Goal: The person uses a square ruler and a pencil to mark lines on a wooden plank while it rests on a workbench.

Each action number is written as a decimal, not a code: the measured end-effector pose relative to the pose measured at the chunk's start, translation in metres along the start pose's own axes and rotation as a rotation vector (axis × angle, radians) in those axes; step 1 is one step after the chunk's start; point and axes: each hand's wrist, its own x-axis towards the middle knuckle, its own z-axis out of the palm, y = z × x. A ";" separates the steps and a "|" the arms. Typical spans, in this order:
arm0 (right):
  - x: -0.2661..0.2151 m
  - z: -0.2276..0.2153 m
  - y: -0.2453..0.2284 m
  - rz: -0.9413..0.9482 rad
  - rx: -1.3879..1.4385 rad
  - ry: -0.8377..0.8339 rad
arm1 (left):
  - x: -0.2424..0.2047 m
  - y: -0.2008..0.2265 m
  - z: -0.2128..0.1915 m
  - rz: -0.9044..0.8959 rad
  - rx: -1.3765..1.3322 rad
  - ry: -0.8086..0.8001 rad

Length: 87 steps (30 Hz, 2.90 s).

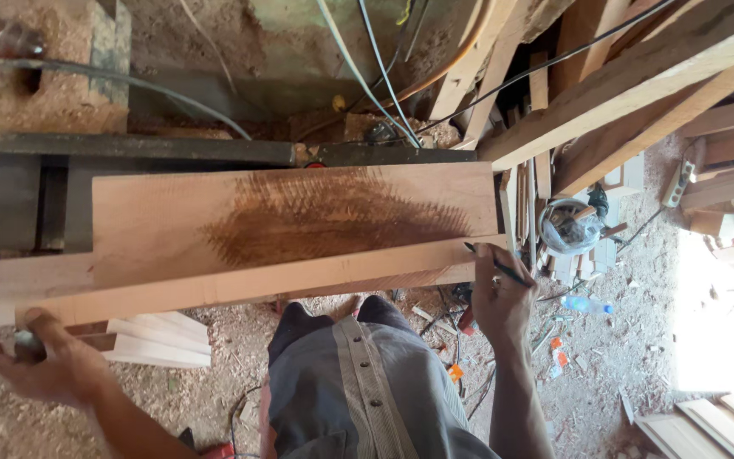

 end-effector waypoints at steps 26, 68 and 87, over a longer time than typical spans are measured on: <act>-0.060 0.101 -0.153 -0.603 0.532 -0.523 | 0.005 0.001 -0.002 -0.013 -0.056 -0.060; -0.167 0.128 -0.180 -0.221 0.695 -0.624 | -0.005 0.174 -0.030 0.686 -0.737 -1.572; -0.155 0.031 -0.002 0.165 0.764 0.155 | -0.215 0.225 0.161 1.295 0.022 -0.864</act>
